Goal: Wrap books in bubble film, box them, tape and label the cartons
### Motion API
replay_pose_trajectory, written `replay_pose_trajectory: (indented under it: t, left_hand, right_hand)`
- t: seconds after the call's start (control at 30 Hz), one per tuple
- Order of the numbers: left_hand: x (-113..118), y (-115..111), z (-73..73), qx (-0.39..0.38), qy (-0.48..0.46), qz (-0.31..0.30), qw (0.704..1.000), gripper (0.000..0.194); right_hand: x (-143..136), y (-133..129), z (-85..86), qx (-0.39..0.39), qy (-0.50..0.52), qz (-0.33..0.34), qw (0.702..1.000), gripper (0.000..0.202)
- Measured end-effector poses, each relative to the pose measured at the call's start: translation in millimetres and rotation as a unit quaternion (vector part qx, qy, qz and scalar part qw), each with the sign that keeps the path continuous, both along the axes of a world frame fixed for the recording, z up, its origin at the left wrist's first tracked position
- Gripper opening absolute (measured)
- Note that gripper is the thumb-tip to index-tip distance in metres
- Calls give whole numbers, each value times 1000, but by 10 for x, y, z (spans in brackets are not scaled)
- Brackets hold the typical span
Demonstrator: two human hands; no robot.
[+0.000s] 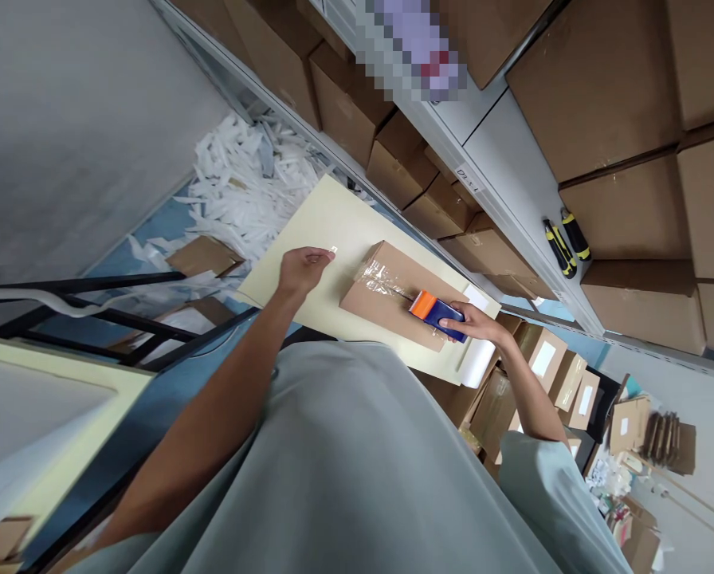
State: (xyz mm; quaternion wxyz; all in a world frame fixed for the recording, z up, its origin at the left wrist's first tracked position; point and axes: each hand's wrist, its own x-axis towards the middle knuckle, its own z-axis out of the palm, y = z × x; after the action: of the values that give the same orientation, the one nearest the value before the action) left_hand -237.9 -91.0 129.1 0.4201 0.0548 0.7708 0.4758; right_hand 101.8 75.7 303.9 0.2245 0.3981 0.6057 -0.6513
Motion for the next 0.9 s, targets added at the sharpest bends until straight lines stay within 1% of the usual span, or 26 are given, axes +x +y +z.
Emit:
replay_pose_trajectory:
  t: [0.07,0.13,0.2,0.27,0.3,0.33,0.4,0.47,0.57,0.63,0.73,0.83,0.9]
  left_hand:
    - [177,82,-96,-1,-33,-12,999,1]
    - [336,127,-144,-20,-49,-31,998,10]
    - [430,118,-143,-50,-39,-34,997,30]
    - [453,64,-90,-63,13,-32,997,53]
    - [452,30,-45,-52,51,-40,997,56]
    - [454,-1,11,-30,91,-55,994,52]
    - [485,-43,139,30,154,-101,982,37]
    - [560,-50,258,66,183,-132,972,31]
    - [679,-30,358,72,210,-125,967,31]
    - [715,-22,378,77,217,-122,965,32]
    - [719,-14,403,65,225,-143,962,30]
    - [735,0,455,38,242,-149,958,27]
    - [761,12,484,27,249,-148,957,26]
  right_hand:
    - [-7,1,5,-2,-2,-1,1000,66]
    - [-18,-4,17,-6,1,-4,1000,65]
    - [-29,-15,29,-10,5,-7,1000,63]
    - [-35,-28,36,-10,7,-8,1000,62]
    - [-34,-33,36,-9,8,-7,1000,61]
    - [-31,-38,32,-8,9,-6,1000,60]
    - [-14,-41,18,-2,13,-4,1000,60]
    - [11,-38,-2,4,16,-1,1000,61]
    - [40,-35,-39,13,25,11,1000,62]
    - [38,-39,-62,20,36,22,999,62]
    - [27,-36,-69,11,58,22,998,61]
    - [148,8,5,-20,62,14,998,59]
    - [391,59,123,-32,40,3,999,58]
